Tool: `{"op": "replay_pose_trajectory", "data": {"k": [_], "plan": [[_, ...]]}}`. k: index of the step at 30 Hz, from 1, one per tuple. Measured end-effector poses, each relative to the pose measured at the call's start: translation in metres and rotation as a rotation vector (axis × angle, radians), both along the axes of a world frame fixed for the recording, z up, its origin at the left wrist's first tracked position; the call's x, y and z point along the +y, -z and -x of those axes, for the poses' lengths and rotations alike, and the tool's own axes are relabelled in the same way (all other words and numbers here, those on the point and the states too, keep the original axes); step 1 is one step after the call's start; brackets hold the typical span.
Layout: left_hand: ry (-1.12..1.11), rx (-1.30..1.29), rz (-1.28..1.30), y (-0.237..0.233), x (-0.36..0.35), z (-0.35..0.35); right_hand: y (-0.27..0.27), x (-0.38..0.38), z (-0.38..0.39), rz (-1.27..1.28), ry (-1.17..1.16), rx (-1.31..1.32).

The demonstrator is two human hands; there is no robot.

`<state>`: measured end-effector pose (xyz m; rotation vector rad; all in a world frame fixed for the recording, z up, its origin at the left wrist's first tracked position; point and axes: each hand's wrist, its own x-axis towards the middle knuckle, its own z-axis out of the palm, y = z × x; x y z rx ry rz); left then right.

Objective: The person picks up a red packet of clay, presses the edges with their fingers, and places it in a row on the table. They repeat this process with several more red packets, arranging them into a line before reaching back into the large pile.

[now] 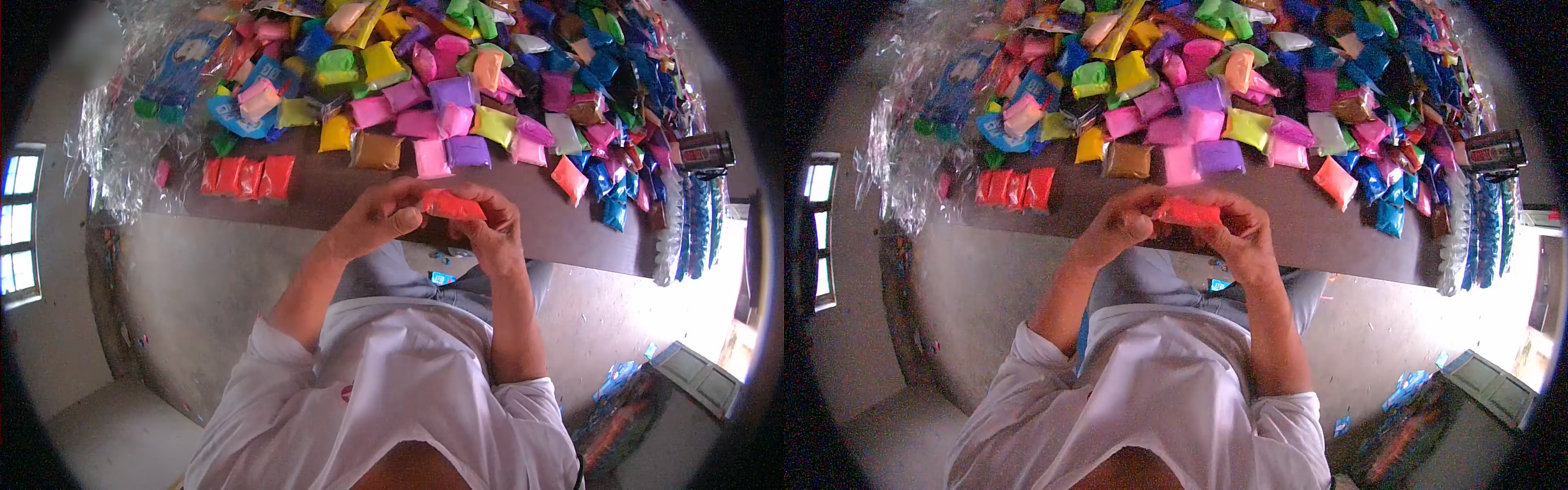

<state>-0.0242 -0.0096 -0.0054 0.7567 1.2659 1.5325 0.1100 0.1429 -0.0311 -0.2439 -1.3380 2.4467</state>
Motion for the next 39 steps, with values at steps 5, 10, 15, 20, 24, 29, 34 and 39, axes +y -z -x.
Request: {"op": "replay_pose_trajectory", "data": {"k": [5, 10, 15, 20, 24, 29, 34, 39], "plan": [[-0.005, 0.023, 0.02, 0.009, -0.002, 0.005, 0.006, -0.002, 0.003, -0.217, 0.061, 0.016], [-0.005, 0.053, 0.063, 0.001, -0.001, 0.003, 0.003, -0.001, 0.006, -0.447, 0.08, 0.071], [-0.064, 0.036, 0.085, 0.004, 0.001, -0.007, 0.001, -0.006, 0.005, -0.298, 0.122, -0.059], [-0.184, 0.156, 0.058, 0.005, 0.005, -0.01, -0.02, -0.002, -0.001, 0.154, 0.024, -0.096], [-0.2, 0.16, 0.103, 0.012, 0.008, -0.012, -0.023, -0.004, -0.002, 0.143, -0.065, -0.152], [-0.161, 0.27, 0.144, 0.01, 0.01, -0.014, -0.016, -0.007, 0.006, -0.203, 0.103, -0.212], [-0.182, 0.468, 0.178, 0.021, 0.009, -0.012, -0.023, -0.007, 0.007, -0.174, 0.072, -0.205], [-0.286, 0.387, 0.051, 0.02, 0.014, -0.019, -0.022, -0.019, 0.014, -0.111, 0.115, -0.212]]}}
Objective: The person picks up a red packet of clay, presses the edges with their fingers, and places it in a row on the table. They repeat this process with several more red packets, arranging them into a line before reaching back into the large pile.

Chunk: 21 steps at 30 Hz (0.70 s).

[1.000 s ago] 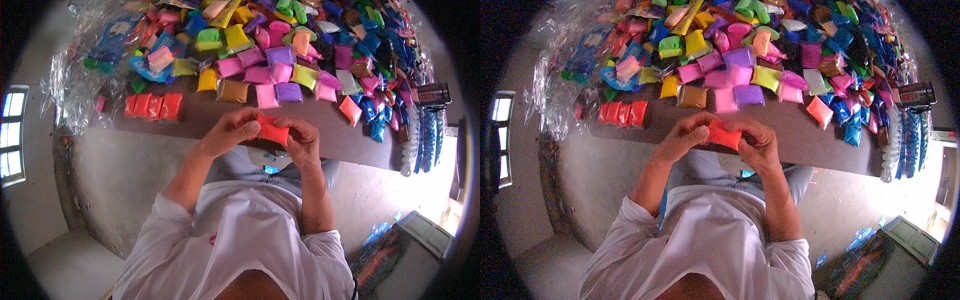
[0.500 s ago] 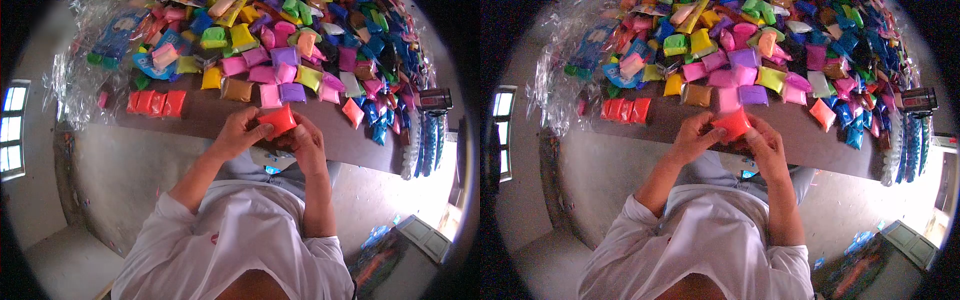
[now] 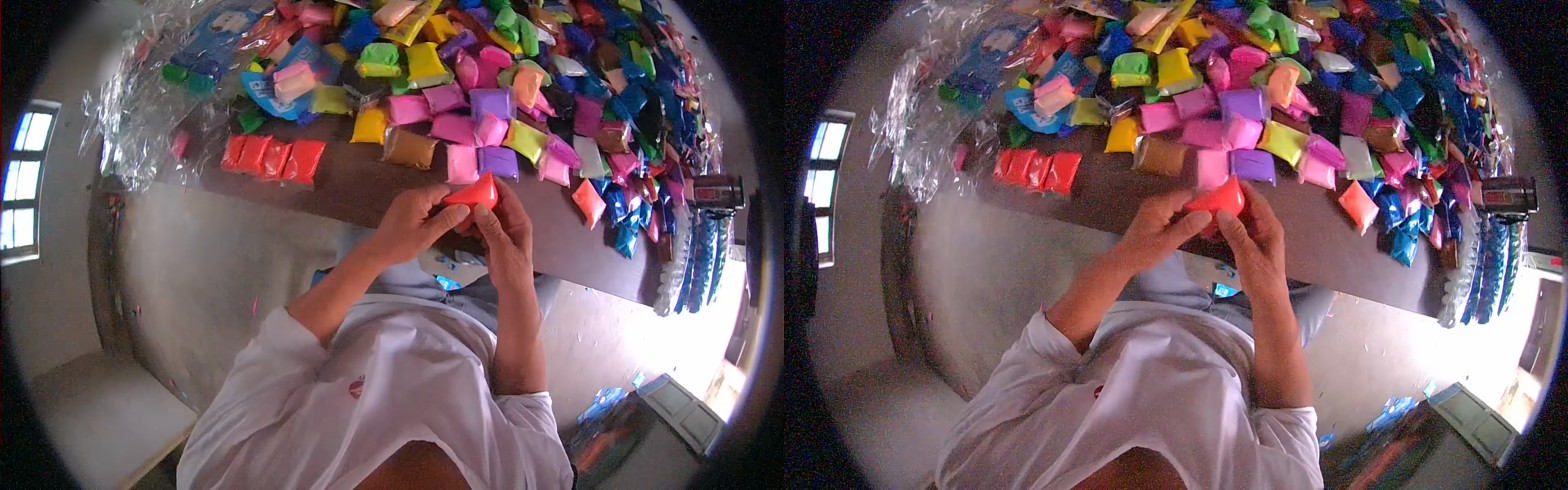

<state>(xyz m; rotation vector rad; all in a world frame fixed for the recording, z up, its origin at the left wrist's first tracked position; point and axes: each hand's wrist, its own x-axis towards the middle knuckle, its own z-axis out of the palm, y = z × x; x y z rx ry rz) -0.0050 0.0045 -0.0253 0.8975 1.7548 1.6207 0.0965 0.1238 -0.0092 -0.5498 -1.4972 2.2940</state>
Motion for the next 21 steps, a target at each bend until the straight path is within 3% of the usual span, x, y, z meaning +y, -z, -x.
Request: {"op": "replay_pose_trajectory", "data": {"k": [2, 4, 7, 21], "plan": [[-0.024, 0.07, -0.012, -0.009, 0.0, 0.0, 0.001, -0.001, 0.002, -0.041, 0.012, -0.004], [-0.006, 0.01, 0.046, -0.015, -0.004, 0.001, -0.001, 0.001, 0.001, 0.216, -0.012, -0.01], [0.022, -0.067, 0.101, -0.014, -0.008, 0.003, 0.002, 0.009, -0.001, 0.371, -0.05, 0.022], [0.065, -0.222, 0.064, -0.02, -0.006, 0.007, 0.005, 0.018, -0.004, 0.385, -0.067, -0.128]]}}
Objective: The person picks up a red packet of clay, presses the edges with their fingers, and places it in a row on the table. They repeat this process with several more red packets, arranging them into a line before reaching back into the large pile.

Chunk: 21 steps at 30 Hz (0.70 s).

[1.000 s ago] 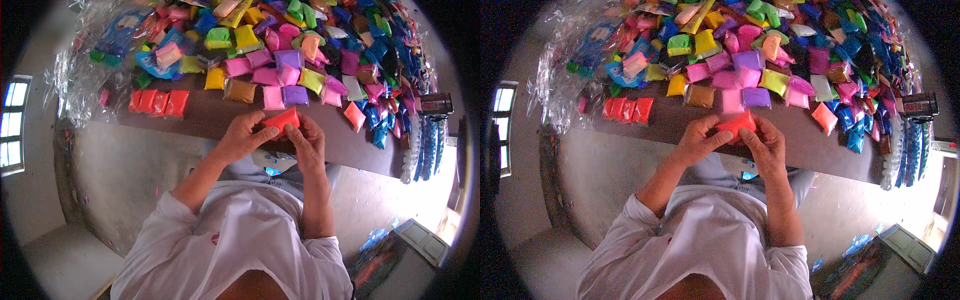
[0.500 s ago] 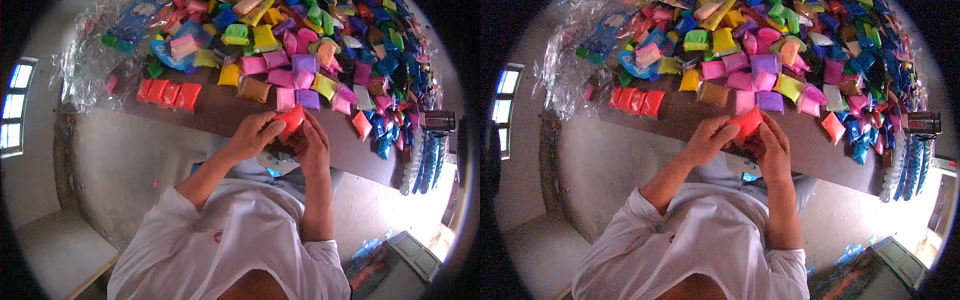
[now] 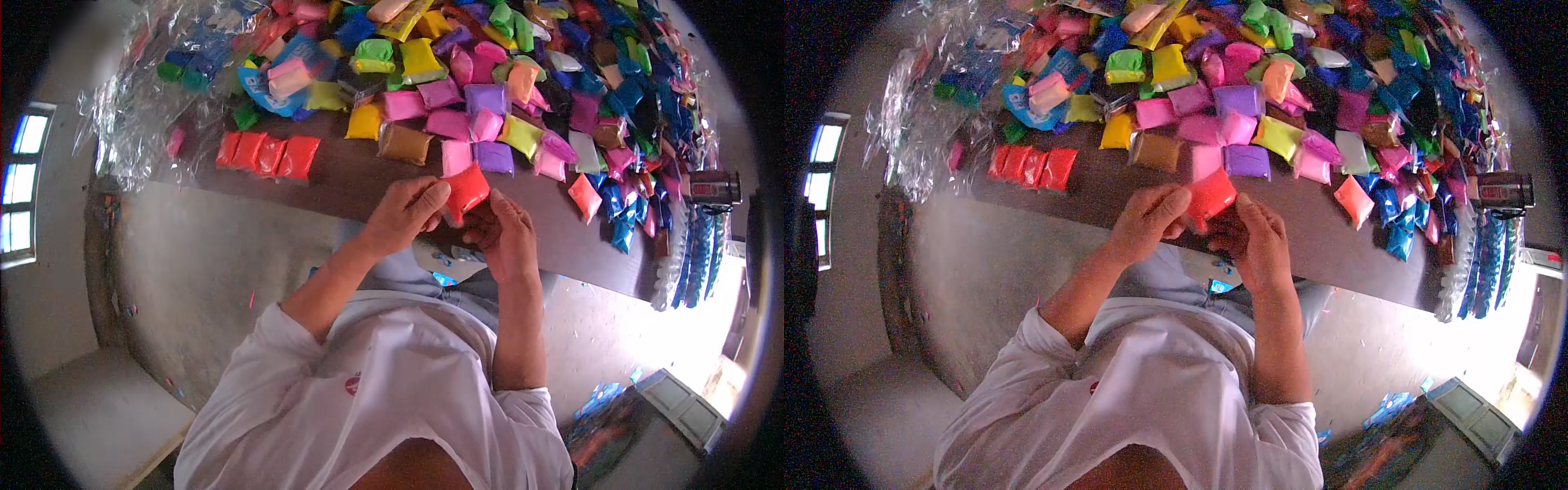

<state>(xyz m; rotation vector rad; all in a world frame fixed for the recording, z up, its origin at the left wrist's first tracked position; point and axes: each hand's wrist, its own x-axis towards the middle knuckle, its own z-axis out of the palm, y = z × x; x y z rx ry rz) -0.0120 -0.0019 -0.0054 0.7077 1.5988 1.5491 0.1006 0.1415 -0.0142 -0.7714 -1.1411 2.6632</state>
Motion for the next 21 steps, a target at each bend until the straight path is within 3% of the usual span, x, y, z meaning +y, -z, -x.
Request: {"op": "replay_pose_trajectory", "data": {"k": [12, 16, 21], "plan": [[-0.066, -0.095, 0.011, 0.003, 0.005, 0.001, 0.001, -0.009, 0.001, -0.105, 0.0, 0.017], [-0.086, 0.058, 0.032, 0.006, 0.008, -0.003, -0.007, -0.025, 0.009, -0.29, 0.115, -0.003], [-0.064, 0.068, 0.068, 0.004, 0.004, -0.002, -0.001, -0.021, 0.004, -0.231, 0.093, 0.018]]}}
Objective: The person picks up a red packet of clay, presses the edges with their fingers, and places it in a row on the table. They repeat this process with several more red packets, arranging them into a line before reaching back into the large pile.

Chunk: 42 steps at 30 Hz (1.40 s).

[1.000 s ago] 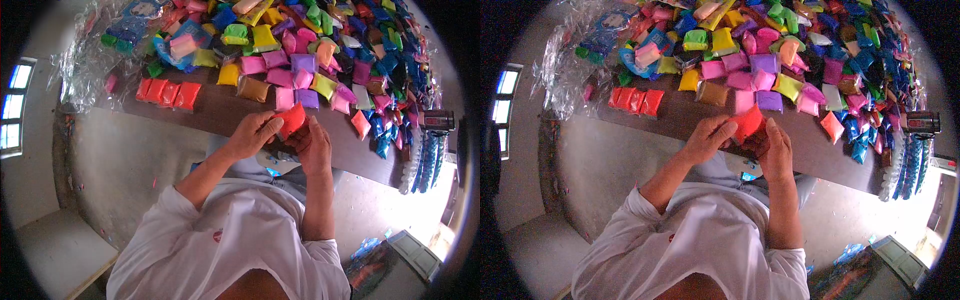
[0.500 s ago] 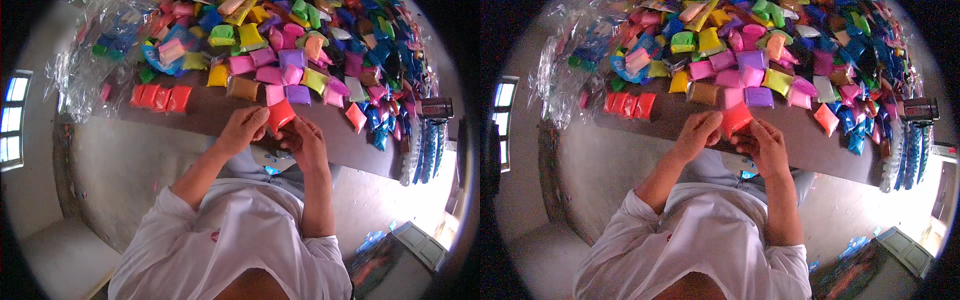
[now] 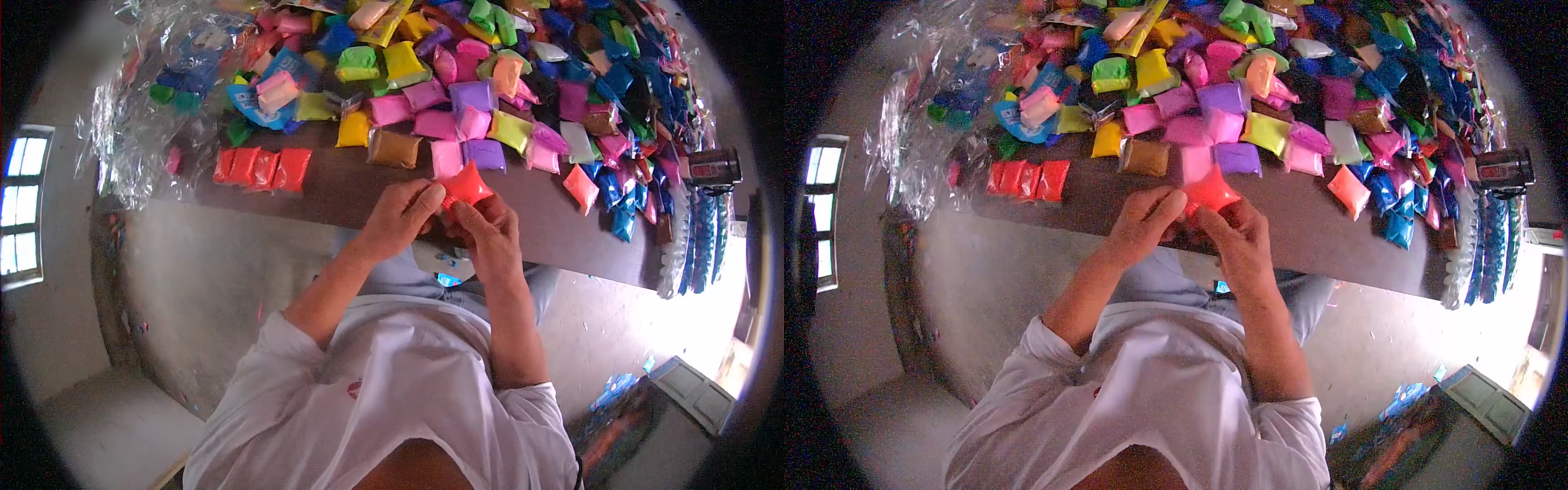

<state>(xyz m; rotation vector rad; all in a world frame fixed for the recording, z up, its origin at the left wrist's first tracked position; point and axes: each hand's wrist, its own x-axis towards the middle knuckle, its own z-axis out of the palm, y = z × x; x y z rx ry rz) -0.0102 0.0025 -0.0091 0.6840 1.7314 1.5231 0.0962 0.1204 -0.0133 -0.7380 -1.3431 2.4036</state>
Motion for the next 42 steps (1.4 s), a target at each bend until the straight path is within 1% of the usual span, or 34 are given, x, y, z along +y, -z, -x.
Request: {"op": "replay_pose_trajectory", "data": {"k": [2, 4, 5, 7, 8, 10, 12, 14, 15, 16, 17, 18, 19, 20, 21, 23, 24, 25, 26, 27, 28, 29, 30, 32, 33, 35, 36, 38, 39, 40, 41, 42], "plan": [[0.023, 0.035, -0.001, 0.002, -0.001, 0.001, 0.003, 0.002, -0.003, -0.021, -0.044, -0.035], [0.019, 0.053, -0.005, 0.0, 0.0, 0.0, -0.005, 0.001, -0.002, 0.059, -0.021, 0.059], [0.015, 0.074, -0.009, -0.001, 0.0, 0.0, -0.008, 0.002, -0.001, 0.058, -0.027, 0.06], [0.021, 0.072, 0.006, -0.002, 0.001, 0.0, -0.012, 0.006, -0.001, 0.2, -0.013, 0.037], [0.028, 0.069, 0.024, -0.002, 0.001, 0.0, -0.012, 0.006, -0.001, 0.201, -0.027, 0.039], [0.015, 0.124, 0.033, 0.0, 0.001, -0.002, -0.01, 0.004, 0.002, 0.021, 0.082, -0.041], [-0.006, 0.183, 0.053, 0.004, -0.002, -0.001, -0.006, 0.006, 0.004, -0.01, 0.035, -0.051], [0.033, 0.258, 0.005, 0.007, -0.003, -0.001, -0.009, 0.007, 0.005, -0.226, 0.057, 0.005], [0.028, 0.141, -0.025, 0.001, -0.005, -0.003, -0.011, 0.007, 0.007, -0.225, 0.036, 0.014], [0.008, 0.147, -0.025, 0.0, -0.009, -0.003, -0.013, 0.008, 0.009, -0.295, 0.024, 0.033], [0.026, 0.073, -0.004, -0.001, -0.014, -0.004, -0.015, 0.007, 0.013, -0.366, 0.012, 0.052], [0.043, -0.001, 0.014, -0.002, -0.018, -0.005, -0.016, 0.006, 0.018, -0.37, -0.006, 0.061], [0.025, 0.004, 0.01, -0.002, -0.024, -0.006, -0.017, 0.005, 0.023, -0.522, -0.019, 0.017], [-0.001, -0.054, -0.012, -0.002, -0.031, -0.007, -0.018, 0.004, 0.028, -0.675, -0.029, -0.025], [-0.024, -0.112, -0.035, -0.001, -0.039, -0.008, -0.02, -0.002, 0.035, -0.678, -0.042, -0.015], [-0.073, -0.097, -0.041, 0.007, -0.059, -0.008, -0.027, -0.019, 0.057, -0.701, -0.141, 0.002], [-0.109, -0.087, -0.042, 0.01, -0.069, -0.007, -0.024, -0.026, 0.068, -0.706, -0.151, 0.009], [-0.119, -0.083, -0.048, 0.013, -0.079, -0.007, -0.015, -0.034, 0.081, -0.797, -0.215, 0.016], [-0.137, -0.173, -0.05, 0.014, -0.088, -0.007, -0.012, -0.043, 0.092, -0.887, -0.278, 0.022], [-0.154, -0.265, -0.051, 0.015, -0.096, -0.008, -0.017, -0.054, 0.1, -0.891, -0.285, 0.028], [-0.16, -0.263, -0.055, 0.014, -0.103, -0.009, -0.022, -0.066, 0.108, -0.896, -0.351, -0.022], [-0.191, -0.32, -0.036, 0.014, -0.109, -0.01, -0.025, -0.074, 0.113, -0.901, -0.416, -0.075], [-0.22, -0.378, -0.016, 0.015, -0.112, -0.012, -0.021, -0.078, 0.118, -0.904, -0.42, -0.074], [-0.26, -0.427, -0.054, 0.023, -0.115, -0.016, -0.007, -0.084, 0.124, -1.088, -0.34, 0.0], [-0.299, -0.473, -0.09, 0.026, -0.116, -0.016, -0.009, -0.084, 0.123, -1.092, -0.344, -0.002], [-0.305, -0.452, -0.094, 0.025, -0.116, -0.014, -0.018, -0.083, 0.115, -1.118, -0.283, -0.049], [-0.31, -0.422, -0.093, 0.023, -0.116, -0.012, -0.016, -0.082, 0.11, -1.122, -0.287, -0.044], [-0.349, -0.424, -0.101, 0.017, -0.111, -0.008, -0.012, -0.079, 0.104, -1.368, -0.199, 0.155], [-0.384, -0.43, -0.104, 0.016, -0.108, -0.007, -0.012, -0.08, 0.105, -1.368, -0.199, 0.158], [-0.384, -0.43, -0.105, 0.021, -0.105, -0.007, -0.012, -0.081, 0.106, -1.393, -0.256, 0.169], [-0.402, -0.432, -0.164, 0.028, -0.102, -0.006, -0.013, -0.081, 0.107, -1.417, -0.313, 0.18], [-0.42, -0.433, -0.224, 0.03, -0.1, -0.006, -0.012, -0.08, 0.109, -1.418, -0.311, 0.181]]}}
